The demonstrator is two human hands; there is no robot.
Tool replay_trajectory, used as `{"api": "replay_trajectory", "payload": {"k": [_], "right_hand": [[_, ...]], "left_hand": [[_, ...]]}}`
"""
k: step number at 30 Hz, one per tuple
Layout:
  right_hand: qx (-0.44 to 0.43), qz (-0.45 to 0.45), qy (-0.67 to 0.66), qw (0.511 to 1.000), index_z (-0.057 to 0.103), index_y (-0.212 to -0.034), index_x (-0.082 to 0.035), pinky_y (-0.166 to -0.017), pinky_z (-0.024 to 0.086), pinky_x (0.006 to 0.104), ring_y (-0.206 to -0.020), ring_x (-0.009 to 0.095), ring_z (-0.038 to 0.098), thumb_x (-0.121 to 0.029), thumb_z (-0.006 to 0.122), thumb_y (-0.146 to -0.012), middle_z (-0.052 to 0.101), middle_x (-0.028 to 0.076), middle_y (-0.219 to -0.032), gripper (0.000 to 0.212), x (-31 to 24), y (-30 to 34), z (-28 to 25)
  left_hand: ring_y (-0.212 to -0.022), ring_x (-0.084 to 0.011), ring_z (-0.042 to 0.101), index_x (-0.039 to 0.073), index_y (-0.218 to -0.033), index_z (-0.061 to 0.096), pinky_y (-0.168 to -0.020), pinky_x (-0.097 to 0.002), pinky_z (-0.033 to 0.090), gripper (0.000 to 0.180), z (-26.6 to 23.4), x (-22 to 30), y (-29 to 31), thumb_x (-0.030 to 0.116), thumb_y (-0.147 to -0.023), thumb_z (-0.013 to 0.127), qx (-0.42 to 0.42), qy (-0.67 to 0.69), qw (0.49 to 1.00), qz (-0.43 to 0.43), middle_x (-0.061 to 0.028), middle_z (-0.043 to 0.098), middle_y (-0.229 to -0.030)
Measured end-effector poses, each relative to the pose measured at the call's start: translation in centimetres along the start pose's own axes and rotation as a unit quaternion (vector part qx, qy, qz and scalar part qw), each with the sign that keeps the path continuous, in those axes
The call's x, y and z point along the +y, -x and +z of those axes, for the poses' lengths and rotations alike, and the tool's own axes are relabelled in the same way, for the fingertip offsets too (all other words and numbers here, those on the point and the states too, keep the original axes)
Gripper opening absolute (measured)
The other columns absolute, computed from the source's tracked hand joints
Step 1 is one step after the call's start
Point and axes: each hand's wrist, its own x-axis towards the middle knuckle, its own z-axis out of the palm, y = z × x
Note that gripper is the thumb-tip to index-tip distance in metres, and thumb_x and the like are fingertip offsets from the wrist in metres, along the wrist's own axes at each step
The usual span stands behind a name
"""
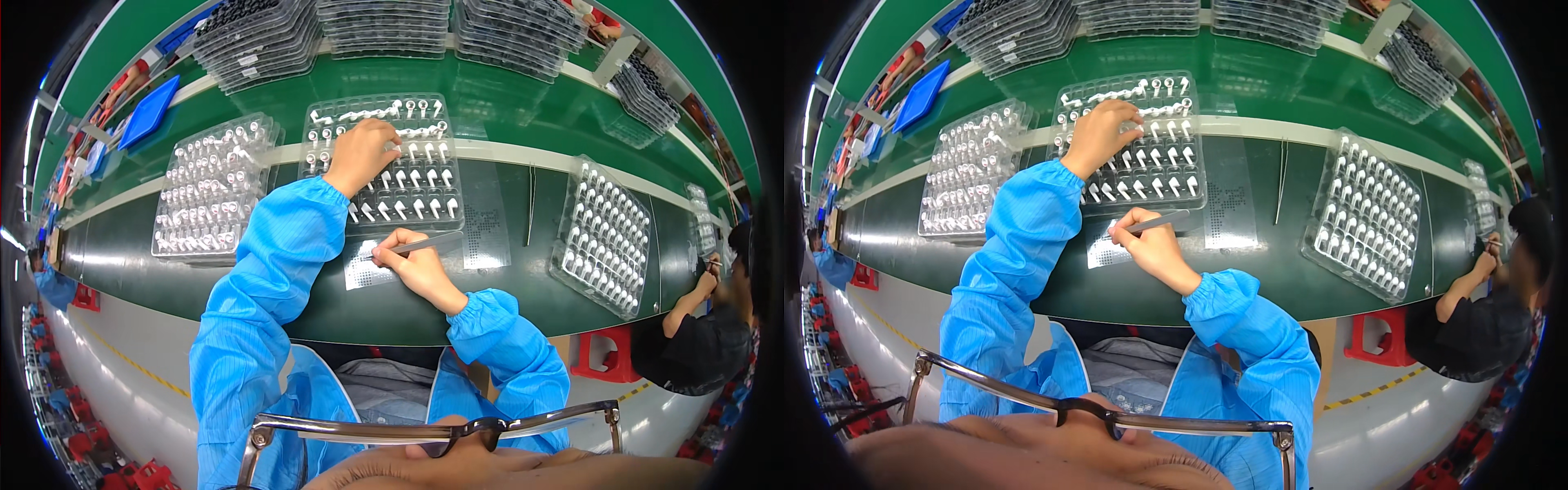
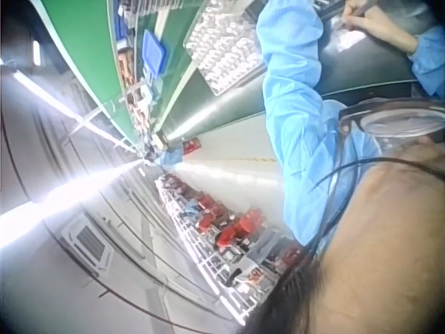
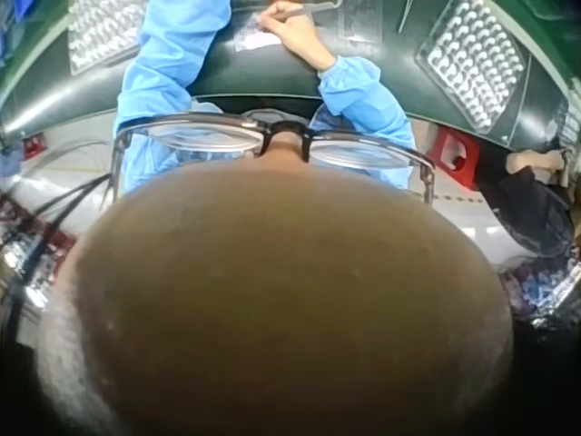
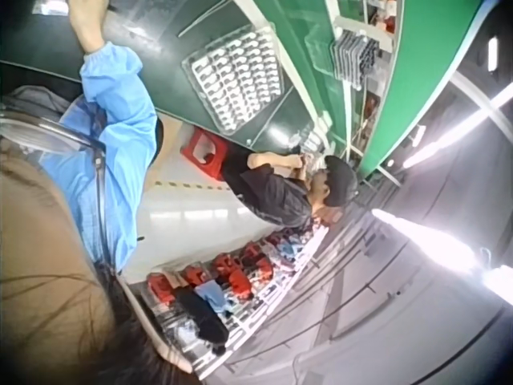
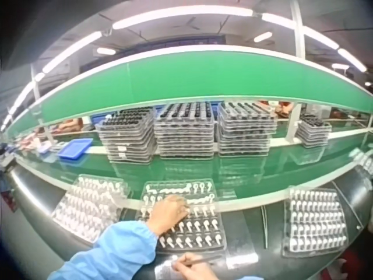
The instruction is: Assembling small electronic components on a production line using a handheld metal probe tool.
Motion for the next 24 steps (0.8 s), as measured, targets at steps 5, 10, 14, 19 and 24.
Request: {"api": "replay_trajectory", "payload": {"k": [5,10,14,19,24], "right_hand": [[-0.001,0.000,0.019,1.000,0.062,-0.075,0.000,-0.052,0.041,0.0244,-0.058,0.008,0.055,-0.012,0.064,-0.079,0.065,0.005,-0.068,0.013,-0.49,0.12,0.15],[-0.029,0.035,0.038,0.998,0.060,-0.080,0.001,-0.065,0.048,0.0244,-0.072,0.012,0.062,-0.010,0.064,-0.082,0.066,0.008,-0.076,0.012,-0.91,0.05,-0.18],[-0.034,0.029,0.030,0.999,0.060,-0.080,0.001,-0.065,0.048,0.0243,-0.072,0.012,0.062,-0.010,0.064,-0.082,0.066,0.008,-0.075,0.012,-0.77,0.07,-0.09],[-0.035,0.033,0.032,0.998,0.060,-0.080,0.001,-0.064,0.048,0.0241,-0.072,0.012,0.061,-0.009,0.064,-0.082,0.065,0.008,-0.075,0.011,-0.78,0.04,-0.15],[-0.033,0.032,0.041,0.998,0.060,-0.079,0.001,-0.064,0.047,0.0242,-0.071,0.011,0.061,-0.010,0.064,-0.082,0.065,0.007,-0.074,0.012,-0.61,0.01,-0.12]], "left_hand": [[-0.091,-0.0231,0.061,0.012,-0.084,0.070,-0.072,-0.0355,0.051,0.016,-0.17,-0.38,-0.02,0.017,-0.070,0.072,0.013,0.000,1.000,0.017,-0.0030,0.066,-0.092],[-0.090,-0.0243,0.062,0.012,-0.089,0.071,-0.074,-0.0350,0.051,0.016,-0.90,-0.13,-0.53,0.018,-0.073,0.070,-0.034,-0.020,0.999,-0.029,-0.0048,0.067,-0.095],[-0.088,-0.0240,0.062,0.012,-0.086,0.071,-0.073,-0.0346,0.051,0.012,-0.63,-0.65,-0.60,0.017,-0.074,0.069,-0.044,-0.027,0.998,-0.019,-0.0050,0.067,-0.092],[-0.087,-0.0235,0.063,0.012,-0.083,0.071,-0.072,-0.0340,0.051,0.010,-0.48,-0.50,-0.66,0.016,-0.075,0.068,-0.021,-0.021,1.000,0.005,-0.0039,0.068,-0.091],[-0.087,-0.0244,0.063,0.013,-0.085,0.071,-0.072,-0.0349,0.051,0.011,-0.51,-0.11,-0.74,0.014,-0.076,0.066,-0.025,-0.026,0.999,0.000,-0.0042,0.068,-0.091]]}}
